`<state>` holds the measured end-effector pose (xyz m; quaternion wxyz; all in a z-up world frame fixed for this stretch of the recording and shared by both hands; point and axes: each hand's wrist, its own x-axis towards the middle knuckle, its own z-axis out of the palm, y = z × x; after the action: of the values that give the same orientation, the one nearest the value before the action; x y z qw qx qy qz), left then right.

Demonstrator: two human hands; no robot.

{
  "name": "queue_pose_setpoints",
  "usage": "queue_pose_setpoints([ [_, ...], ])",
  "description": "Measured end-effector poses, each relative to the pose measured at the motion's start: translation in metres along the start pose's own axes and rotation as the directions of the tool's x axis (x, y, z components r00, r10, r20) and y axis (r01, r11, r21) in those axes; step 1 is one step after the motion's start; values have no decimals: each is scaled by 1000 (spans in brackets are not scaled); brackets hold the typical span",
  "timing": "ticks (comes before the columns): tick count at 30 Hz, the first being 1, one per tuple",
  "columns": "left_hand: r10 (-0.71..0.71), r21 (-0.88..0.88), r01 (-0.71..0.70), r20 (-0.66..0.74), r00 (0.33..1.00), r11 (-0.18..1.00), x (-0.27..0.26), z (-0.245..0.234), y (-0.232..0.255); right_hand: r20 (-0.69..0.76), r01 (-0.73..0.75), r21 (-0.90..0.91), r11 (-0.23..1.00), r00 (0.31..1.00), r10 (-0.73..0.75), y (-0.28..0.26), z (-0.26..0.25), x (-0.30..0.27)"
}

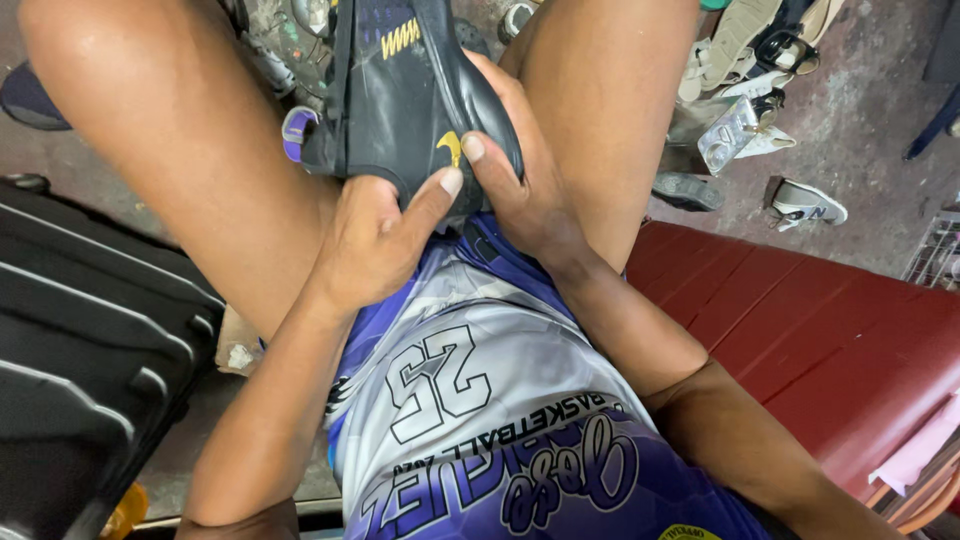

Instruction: The person sits on the floor and cleans a blue and black athletic shoe by hand. They rub the upper, sole, and heel areas repeatedly, rotating the shoe to access different sides. The person also picks up a brush from the floor at the end of the clip.

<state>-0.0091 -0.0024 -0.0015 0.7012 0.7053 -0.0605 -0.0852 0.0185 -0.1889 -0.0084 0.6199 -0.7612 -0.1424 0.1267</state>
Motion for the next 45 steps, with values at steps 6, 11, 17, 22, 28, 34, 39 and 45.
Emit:
queue_pose_setpoints([
  [6,-191,-31,192,22,981,981,14,0,-1,133,-235,534,812,972,194,12,-12,2],
  [11,-232,-245,232,33,972,941,12,3,-15,134,-196,416,888,979,153,24,-10,-11],
  [17,-197,24,197,14,980,980,12,4,-15,72,-123,405,906,992,103,32,-6,-15],
  [22,-233,-323,239,57,971,916,16,4,-19,193,-277,679,680,961,200,36,-7,-16],
  [28,-219,-37,220,22,975,975,20,1,-16,233,-396,721,568,911,339,38,-14,-5],
  [34,-313,167,314,-36,949,934,19,9,-26,168,-316,677,665,945,279,53,-6,-7],
  [39,-193,-62,194,12,981,979,36,9,-41,224,-451,691,564,876,427,72,-18,17],
  [45,-266,-416,379,303,915,827,61,-5,-21,392,-549,730,407,825,408,63,-29,26],
])
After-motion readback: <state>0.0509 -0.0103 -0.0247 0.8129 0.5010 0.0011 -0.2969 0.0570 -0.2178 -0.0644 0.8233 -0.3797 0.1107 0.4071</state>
